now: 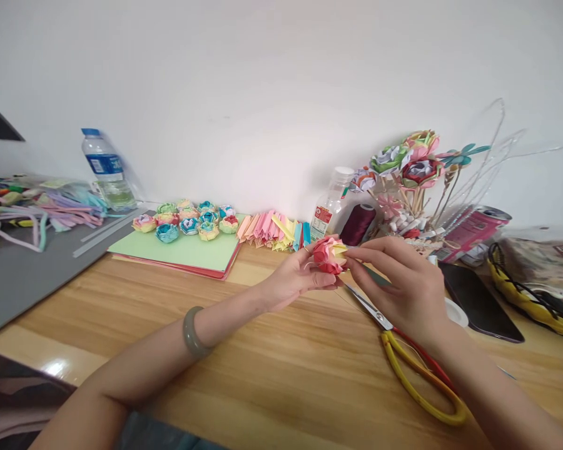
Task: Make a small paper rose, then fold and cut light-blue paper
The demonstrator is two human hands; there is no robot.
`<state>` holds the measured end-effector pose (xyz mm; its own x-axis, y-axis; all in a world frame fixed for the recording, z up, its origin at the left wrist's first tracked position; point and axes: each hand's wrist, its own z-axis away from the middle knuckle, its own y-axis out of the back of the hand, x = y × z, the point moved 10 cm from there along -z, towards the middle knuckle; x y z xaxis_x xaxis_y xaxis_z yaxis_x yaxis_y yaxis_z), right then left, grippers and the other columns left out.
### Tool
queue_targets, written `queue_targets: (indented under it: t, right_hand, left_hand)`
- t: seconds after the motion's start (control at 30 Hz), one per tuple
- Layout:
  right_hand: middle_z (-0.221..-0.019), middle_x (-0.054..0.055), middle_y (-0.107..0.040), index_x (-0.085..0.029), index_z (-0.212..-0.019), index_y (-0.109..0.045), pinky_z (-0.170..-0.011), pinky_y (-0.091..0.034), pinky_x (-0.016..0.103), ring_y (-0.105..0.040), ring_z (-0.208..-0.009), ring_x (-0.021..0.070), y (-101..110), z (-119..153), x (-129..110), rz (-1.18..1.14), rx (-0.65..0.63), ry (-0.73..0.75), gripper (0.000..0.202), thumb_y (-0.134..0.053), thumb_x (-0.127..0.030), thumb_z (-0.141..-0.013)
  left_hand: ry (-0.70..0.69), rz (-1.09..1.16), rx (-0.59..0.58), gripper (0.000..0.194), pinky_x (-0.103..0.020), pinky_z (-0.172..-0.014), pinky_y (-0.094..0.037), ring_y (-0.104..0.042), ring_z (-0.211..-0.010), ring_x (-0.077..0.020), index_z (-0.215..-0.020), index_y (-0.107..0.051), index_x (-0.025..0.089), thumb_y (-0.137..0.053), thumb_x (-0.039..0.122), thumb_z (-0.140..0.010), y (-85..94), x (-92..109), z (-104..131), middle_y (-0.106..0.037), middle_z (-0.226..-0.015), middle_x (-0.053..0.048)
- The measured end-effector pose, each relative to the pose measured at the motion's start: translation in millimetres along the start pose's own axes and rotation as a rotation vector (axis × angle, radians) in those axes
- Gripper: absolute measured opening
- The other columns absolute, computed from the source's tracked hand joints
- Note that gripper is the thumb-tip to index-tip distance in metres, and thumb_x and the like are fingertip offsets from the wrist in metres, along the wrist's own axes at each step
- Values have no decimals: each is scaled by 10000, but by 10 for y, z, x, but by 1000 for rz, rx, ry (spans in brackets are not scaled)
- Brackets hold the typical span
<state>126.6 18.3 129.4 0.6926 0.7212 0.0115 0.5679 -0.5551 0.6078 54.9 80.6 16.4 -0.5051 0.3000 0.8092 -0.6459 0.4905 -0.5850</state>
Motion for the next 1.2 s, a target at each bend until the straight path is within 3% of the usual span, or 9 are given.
queue_targets:
  t: [0.2,0.3,0.4,0.5,0.57,0.73,1.0,1.2]
  right_hand:
    - [-811,67,-642,-204,-994,-645,-561,-463,274,-586,-685,152,-16,16,-80,40,6,62,226,-591,-132,-786]
    - [-804,59,-627,-198,-933,-655,-568,-461,261,-575,-689,137,-33,-20,39,-152,-28,-71,158,-585,-142,-802]
    - [-742,30,-618,-205,-811,-661,-515,-428,245,-535,-611,116,-147,-37,211,-345,-155,-282,84,-578,-217,-821]
    - [-674,16,-615,-195,-715,-650,-480,-398,240,-517,-568,115,-295,7,328,-445,-317,-456,175,-571,-309,-821]
    - [-662,16,-617,-188,-699,-647,-485,-396,238,-523,-576,119,-338,26,353,-461,-368,-492,199,-567,-327,-816]
    - [-675,16,-610,-183,-729,-653,-474,-385,219,-514,-560,101,-291,3,291,-331,-318,-376,153,-544,-243,-818]
    - [-695,20,-618,-159,-773,-658,-510,-415,215,-544,-541,90,-156,31,86,138,-113,-128,134,-538,-205,-811]
    - [-724,19,-649,-150,-792,-660,-481,-409,205,-594,-572,96,-112,28,-61,255,-52,-13,88,-583,-191,-783]
  left_hand:
    - [-77,-41,138,453,-338,-826,-462,-597,-784,-125,-916,-635,193,-831,227,-509,110,91,-21,-640,-885,-7]
    - [-126,-85,156,418,-325,-851,-446,-595,-829,-135,-892,-643,175,-821,200,-515,136,134,-23,-657,-879,-15]
    - [-142,-129,144,403,-317,-843,-446,-595,-849,-148,-892,-655,170,-813,183,-521,135,145,-32,-667,-851,-17]
    - [-138,-161,134,485,-300,-826,-446,-589,-850,-144,-972,-661,200,-810,157,-513,128,163,-32,-663,-882,-8]
    - [-140,-186,128,565,-292,-821,-445,-588,-861,-145,-1052,-646,227,-805,142,-517,116,196,-23,-655,-936,-8]
    - [-146,-242,90,607,-297,-830,-440,-598,-865,-154,-1143,-610,221,-787,171,-565,79,241,-20,-657,-921,-25]
    - [-173,-262,109,666,-323,-854,-426,-602,-909,-179,-1152,-587,188,-814,220,-527,130,208,-51,-674,-971,-51]
    - [-164,-276,156,659,-302,-823,-436,-607,-869,-158,-1153,-576,185,-803,211,-535,159,211,-42,-677,-943,-46]
